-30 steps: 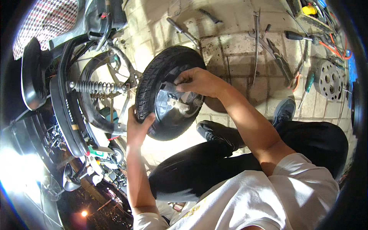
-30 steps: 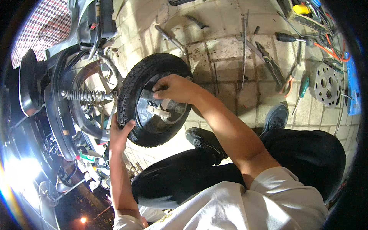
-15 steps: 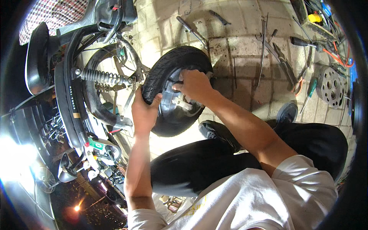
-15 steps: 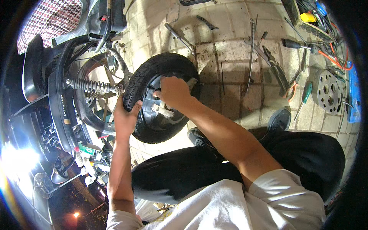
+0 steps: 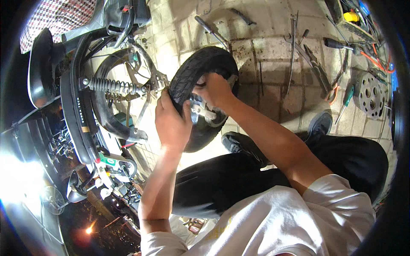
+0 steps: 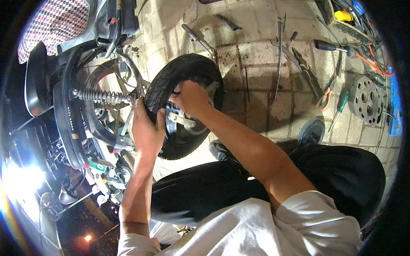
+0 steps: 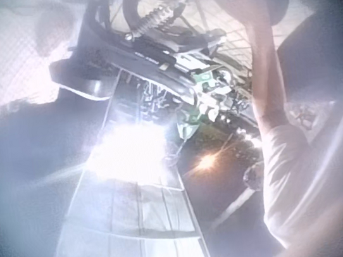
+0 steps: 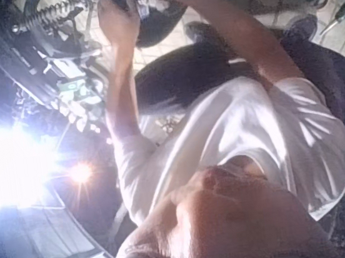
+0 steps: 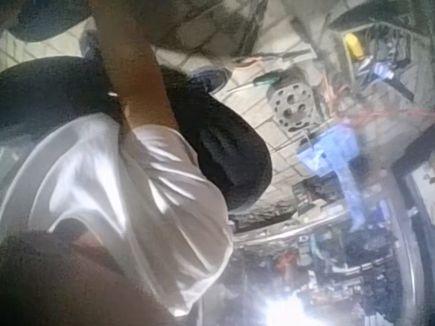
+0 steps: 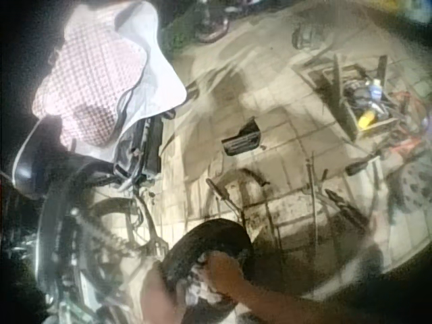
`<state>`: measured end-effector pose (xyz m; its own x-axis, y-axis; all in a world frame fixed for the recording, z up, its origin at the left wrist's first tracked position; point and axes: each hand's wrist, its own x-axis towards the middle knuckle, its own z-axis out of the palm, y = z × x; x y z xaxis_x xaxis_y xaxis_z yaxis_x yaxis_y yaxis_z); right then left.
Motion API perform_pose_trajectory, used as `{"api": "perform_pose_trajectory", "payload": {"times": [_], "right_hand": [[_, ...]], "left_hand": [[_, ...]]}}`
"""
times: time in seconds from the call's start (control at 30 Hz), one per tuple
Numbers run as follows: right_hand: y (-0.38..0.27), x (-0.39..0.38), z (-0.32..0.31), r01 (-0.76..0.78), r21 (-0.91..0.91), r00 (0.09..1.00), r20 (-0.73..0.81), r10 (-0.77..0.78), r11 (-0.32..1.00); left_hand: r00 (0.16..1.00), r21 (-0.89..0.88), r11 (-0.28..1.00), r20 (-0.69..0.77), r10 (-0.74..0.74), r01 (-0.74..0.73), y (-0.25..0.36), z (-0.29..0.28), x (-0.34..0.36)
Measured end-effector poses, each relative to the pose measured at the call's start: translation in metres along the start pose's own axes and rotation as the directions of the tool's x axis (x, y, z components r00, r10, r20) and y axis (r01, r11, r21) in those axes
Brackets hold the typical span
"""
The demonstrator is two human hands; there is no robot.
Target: The person mounts a tire onto a scooter wheel rim, then uses a cloth to wipe the tire and rim surfaces. The person continues to press the tire bead into the rim by hand around the circumference.
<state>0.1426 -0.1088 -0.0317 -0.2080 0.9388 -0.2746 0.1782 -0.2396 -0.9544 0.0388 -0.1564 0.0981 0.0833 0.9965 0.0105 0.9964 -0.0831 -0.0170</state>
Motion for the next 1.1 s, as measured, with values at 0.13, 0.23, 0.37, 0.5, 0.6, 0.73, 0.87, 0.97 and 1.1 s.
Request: {"api": "perform_pose_trajectory", "payload": {"times": [0.13, 0.23, 0.37, 0.5, 0.6, 0.73, 0.87, 0.97, 1.1], "right_hand": [[0.006, -0.010, -0.019, -0.204, 0.560, 0.967, 0.242, 0.076, 0.803], [0.009, -0.023, -0.028, -0.339, 0.585, 0.936, 0.286, 0.203, 0.737], [0.008, -0.031, -0.028, -0.493, 0.718, 0.868, 0.439, 0.231, 0.491], [0.002, -0.040, -0.011, -0.517, 0.853, 0.775, 0.503, 0.381, -0.073], [0.000, -0.049, 0.007, -0.457, 0.873, 0.828, 0.488, 0.276, -0.173], [0.006, -0.052, 0.012, -0.456, 0.879, 0.874, 0.472, 0.116, -0.143], [0.007, -0.055, 0.010, -0.467, 0.819, 0.849, 0.520, 0.090, -0.333], [-0.001, -0.061, 0.013, -0.468, 0.814, 0.795, 0.558, 0.239, -0.345], [-0.007, -0.061, 0.013, -0.434, 0.901, 0.865, 0.425, 0.267, -0.028]], "left_hand": [[0.992, -0.097, 0.988, 0.065, -0.110, 0.116, -0.012, 0.000, 0.003], [1.000, -0.119, 0.993, 0.016, -0.023, 0.025, -0.020, 0.001, 0.004], [0.999, -0.106, 0.993, 0.033, -0.041, 0.044, -0.019, 0.003, 0.005], [1.000, -0.094, 0.996, 0.023, -0.011, 0.013, -0.017, 0.001, 0.009], [1.000, -0.091, 0.996, -0.003, -0.012, 0.012, -0.013, 0.000, 0.007], [0.999, -0.128, 0.991, 0.023, -0.027, 0.029, -0.009, -0.001, 0.002], [0.998, -0.183, 0.982, 0.042, -0.036, 0.043, -0.013, -0.001, 0.003], [0.999, -0.187, 0.981, 0.027, -0.037, 0.041, -0.017, 0.000, 0.004], [0.992, -0.231, 0.967, 0.080, -0.094, 0.110, -0.020, 0.001, 0.006]]}}
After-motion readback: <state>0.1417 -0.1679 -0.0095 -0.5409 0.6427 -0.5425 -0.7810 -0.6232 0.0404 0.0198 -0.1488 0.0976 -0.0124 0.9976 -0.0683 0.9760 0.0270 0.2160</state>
